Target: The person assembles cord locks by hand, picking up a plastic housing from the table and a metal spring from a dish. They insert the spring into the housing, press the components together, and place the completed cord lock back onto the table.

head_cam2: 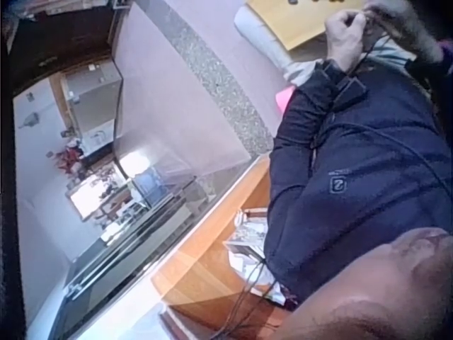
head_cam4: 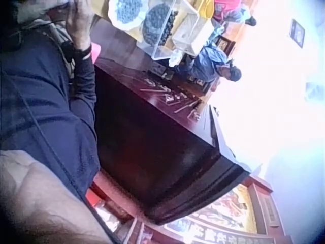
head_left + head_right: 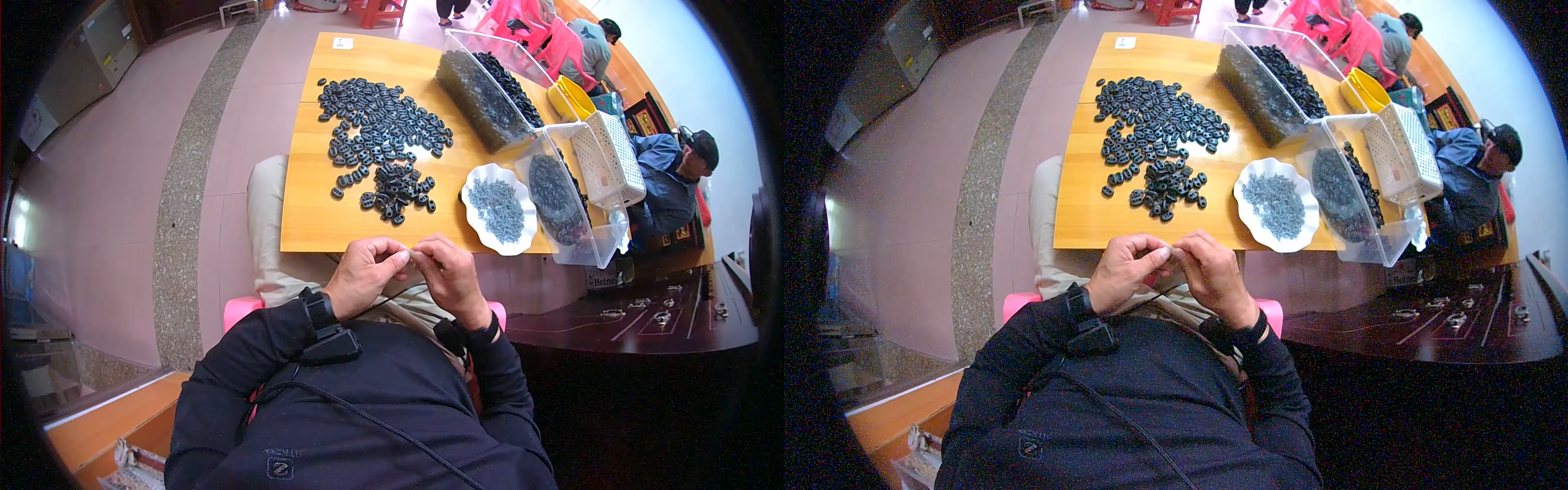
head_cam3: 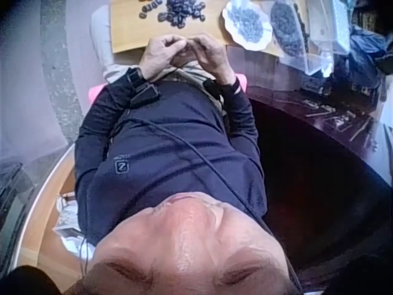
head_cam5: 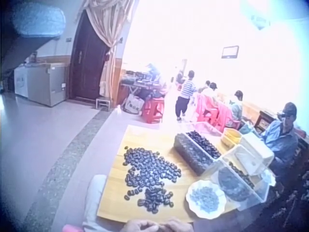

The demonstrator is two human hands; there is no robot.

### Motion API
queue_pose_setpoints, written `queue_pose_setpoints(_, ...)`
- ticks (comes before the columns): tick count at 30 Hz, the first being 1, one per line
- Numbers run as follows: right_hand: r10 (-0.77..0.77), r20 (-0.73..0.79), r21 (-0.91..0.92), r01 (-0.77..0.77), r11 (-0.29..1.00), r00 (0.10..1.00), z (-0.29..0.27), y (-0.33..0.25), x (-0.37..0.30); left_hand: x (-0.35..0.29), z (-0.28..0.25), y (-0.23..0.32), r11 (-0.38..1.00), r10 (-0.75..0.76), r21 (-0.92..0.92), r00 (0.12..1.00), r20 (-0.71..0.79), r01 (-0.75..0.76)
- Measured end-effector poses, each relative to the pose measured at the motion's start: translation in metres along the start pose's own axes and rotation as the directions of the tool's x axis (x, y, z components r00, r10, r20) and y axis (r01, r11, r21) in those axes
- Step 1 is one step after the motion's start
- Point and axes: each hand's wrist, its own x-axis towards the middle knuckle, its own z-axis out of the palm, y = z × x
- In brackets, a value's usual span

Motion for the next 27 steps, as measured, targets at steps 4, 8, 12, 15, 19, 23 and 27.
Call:
queue_pose_setpoints(4, 0.032, 0.054, 0.036, -0.034, 0.999, 0.998, -0.004, 0.0, -0.001, 0.0, 0.0, 0.0, 0.999, -0.012, 0.032, 1.0, 0.013, 0.012)
queue_pose_setpoints(8, 0.101, 0.111, 0.087, -0.111, 0.99, 0.989, -0.008, -0.002, -0.001, -0.002, 0.0, 0.003, 0.999, -0.023, 0.043, 1.0, 0.017, 0.022)
queue_pose_setpoints(12, 0.159, 0.163, 0.151, -0.184, 0.971, 0.974, -0.009, 0.005, -0.004, -0.001, 0.001, 0.002, 0.999, -0.014, 0.038, 0.999, 0.033, 0.012)
queue_pose_setpoints(15, 0.211, 0.198, 0.316, -0.267, 0.91, 0.957, -0.008, 0.008, -0.005, -0.001, 0.001, 0.002, 1.0, -0.02, 0.019, 0.999, 0.045, 0.019)
queue_pose_setpoints(19, 0.201, 0.191, 0.393, -0.263, 0.881, 0.961, -0.007, 0.006, -0.004, -0.002, 0.001, 0.003, 0.999, -0.033, 0.019, 0.998, 0.049, 0.032)
queue_pose_setpoints(23, 0.14, 0.152, 0.412, -0.192, 0.891, 0.978, -0.008, 0.007, -0.003, -0.001, 0.002, 0.003, 0.999, -0.042, -0.02, 0.998, 0.047, 0.043)
queue_pose_setpoints(27, 0.321, 0.025, 0.465, -0.295, 0.834, 0.947, -0.017, 0.007, -0.004, -0.001, 0.002, 0.004, 0.995, -0.083, -0.05, 0.996, 0.014, 0.083)
